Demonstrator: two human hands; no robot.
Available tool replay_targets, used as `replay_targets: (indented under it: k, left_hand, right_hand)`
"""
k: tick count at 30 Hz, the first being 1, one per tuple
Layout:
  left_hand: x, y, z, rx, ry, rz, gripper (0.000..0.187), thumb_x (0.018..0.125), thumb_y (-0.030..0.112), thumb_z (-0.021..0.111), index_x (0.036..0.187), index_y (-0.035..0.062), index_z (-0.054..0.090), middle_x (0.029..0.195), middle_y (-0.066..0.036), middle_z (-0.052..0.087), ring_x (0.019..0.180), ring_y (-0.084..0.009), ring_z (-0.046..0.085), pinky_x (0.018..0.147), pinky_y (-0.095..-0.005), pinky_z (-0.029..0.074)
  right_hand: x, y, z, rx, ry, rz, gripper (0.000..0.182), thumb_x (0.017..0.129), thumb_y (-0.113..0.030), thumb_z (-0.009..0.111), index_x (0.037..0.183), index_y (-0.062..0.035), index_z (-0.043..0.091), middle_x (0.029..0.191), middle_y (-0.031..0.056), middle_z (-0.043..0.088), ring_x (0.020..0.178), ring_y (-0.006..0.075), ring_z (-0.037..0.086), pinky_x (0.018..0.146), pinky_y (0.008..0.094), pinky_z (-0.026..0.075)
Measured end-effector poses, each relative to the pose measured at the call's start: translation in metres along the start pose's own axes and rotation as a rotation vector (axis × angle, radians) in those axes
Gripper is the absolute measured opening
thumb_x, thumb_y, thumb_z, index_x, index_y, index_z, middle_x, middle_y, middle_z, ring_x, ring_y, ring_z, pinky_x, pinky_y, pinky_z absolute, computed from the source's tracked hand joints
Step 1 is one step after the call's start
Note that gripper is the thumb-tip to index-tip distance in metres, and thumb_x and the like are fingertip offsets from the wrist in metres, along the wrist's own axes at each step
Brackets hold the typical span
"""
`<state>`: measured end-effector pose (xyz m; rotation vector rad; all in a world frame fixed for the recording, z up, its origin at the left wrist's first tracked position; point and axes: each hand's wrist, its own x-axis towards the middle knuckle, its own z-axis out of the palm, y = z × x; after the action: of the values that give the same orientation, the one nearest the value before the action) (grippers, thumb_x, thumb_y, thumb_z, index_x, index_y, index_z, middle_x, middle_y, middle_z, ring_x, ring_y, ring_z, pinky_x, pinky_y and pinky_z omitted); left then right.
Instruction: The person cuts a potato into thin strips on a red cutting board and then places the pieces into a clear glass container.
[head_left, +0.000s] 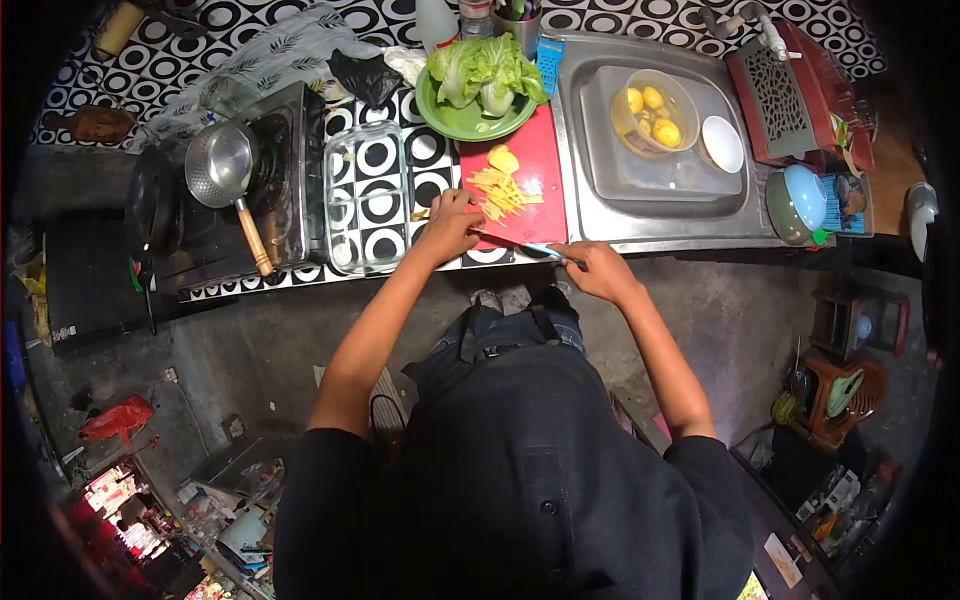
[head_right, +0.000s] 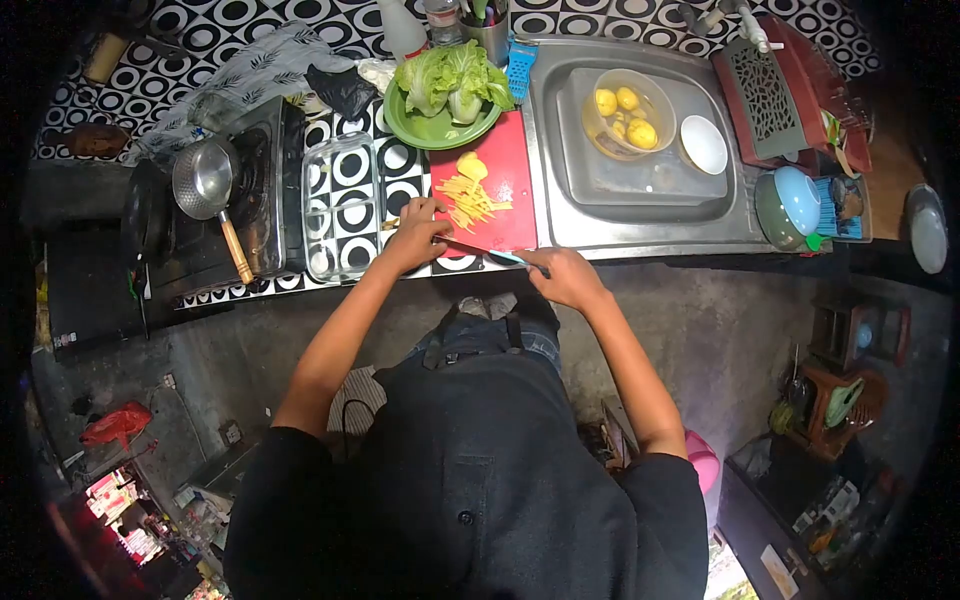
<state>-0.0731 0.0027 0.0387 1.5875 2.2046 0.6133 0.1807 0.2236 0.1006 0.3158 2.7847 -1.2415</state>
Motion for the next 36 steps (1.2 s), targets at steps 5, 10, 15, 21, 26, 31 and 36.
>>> replay_targets:
  k: [5, 10, 15, 21, 26, 31, 36]
  left_hand:
    - [-0.001, 0.001, 0.0, 0.004, 0.005, 0.015, 0.025, 0.07, 0.013, 0.081, 0.094, 0.0102, 0.076, 0.131, -0.012, 0.057, 0.131, -0.0346, 0.045, 0.109, -0.0482, 0.034]
    - [-0.001, 0.002, -0.001, -0.009, -0.012, 0.012, 0.028, 0.069, 0.012, 0.083, 0.096, 0.0091, 0.076, 0.133, -0.012, 0.056, 0.132, -0.0355, 0.044, 0.111, -0.0491, 0.033]
    - [0.003, 0.004, -0.005, 0.018, -0.041, 0.023, 0.03, 0.069, 0.013, 0.084, 0.097, 0.0089, 0.076, 0.134, -0.013, 0.056, 0.132, -0.0357, 0.045, 0.111, -0.0493, 0.034]
    - [0.004, 0.004, -0.007, 0.015, -0.052, 0.028, 0.029, 0.069, 0.013, 0.084, 0.097, 0.0086, 0.076, 0.135, -0.014, 0.056, 0.132, -0.0364, 0.044, 0.111, -0.0499, 0.034]
    - [0.005, 0.003, -0.003, 0.041, 0.003, 0.056, 0.024, 0.07, 0.014, 0.08, 0.094, 0.0101, 0.078, 0.128, -0.011, 0.058, 0.13, -0.0337, 0.047, 0.107, -0.0466, 0.036]
    - [0.006, 0.002, -0.002, 0.034, 0.016, 0.066, 0.019, 0.073, 0.014, 0.075, 0.092, 0.0099, 0.077, 0.126, -0.012, 0.059, 0.129, -0.0337, 0.047, 0.107, -0.0462, 0.036]
    - [0.006, 0.004, -0.003, 0.039, 0.015, 0.059, 0.018, 0.074, 0.013, 0.073, 0.091, 0.0089, 0.077, 0.126, -0.012, 0.059, 0.128, -0.0335, 0.047, 0.107, -0.0465, 0.036]
  right_hand:
    - [0.0, -0.003, 0.001, 0.0, -0.006, 0.006, 0.042, 0.088, -0.01, 0.062, 0.129, -0.0099, 0.073, 0.105, 0.0206, 0.075, 0.097, 0.0398, 0.07, 0.089, 0.0467, 0.055]
    - [-0.002, -0.002, 0.006, 0.002, -0.015, 0.016, 0.042, 0.09, -0.014, 0.063, 0.131, -0.0113, 0.071, 0.112, 0.0205, 0.075, 0.1, 0.04, 0.071, 0.092, 0.0483, 0.055]
    - [-0.002, -0.003, 0.004, -0.002, -0.044, 0.02, 0.043, 0.089, -0.014, 0.063, 0.131, -0.0114, 0.071, 0.11, 0.0197, 0.075, 0.098, 0.0396, 0.071, 0.09, 0.0476, 0.056]
    - [0.0, -0.002, 0.0, -0.012, -0.059, 0.013, 0.044, 0.089, -0.013, 0.063, 0.132, -0.0106, 0.07, 0.107, 0.0188, 0.075, 0.096, 0.0394, 0.07, 0.088, 0.048, 0.056]
    - [0.003, 0.007, 0.002, -0.02, -0.046, -0.005, 0.044, 0.089, -0.013, 0.063, 0.133, -0.0105, 0.069, 0.106, 0.0184, 0.074, 0.097, 0.039, 0.07, 0.087, 0.0486, 0.056]
    - [0.007, 0.004, -0.004, -0.019, -0.062, 0.015, 0.042, 0.09, -0.013, 0.063, 0.132, -0.0107, 0.068, 0.109, 0.0184, 0.074, 0.1, 0.0391, 0.07, 0.088, 0.0491, 0.055]
    - [0.009, 0.003, -0.006, -0.053, -0.12, 0.024, 0.044, 0.092, -0.014, 0.065, 0.136, -0.0109, 0.065, 0.11, 0.0186, 0.074, 0.101, 0.0391, 0.069, 0.087, 0.05, 0.055]
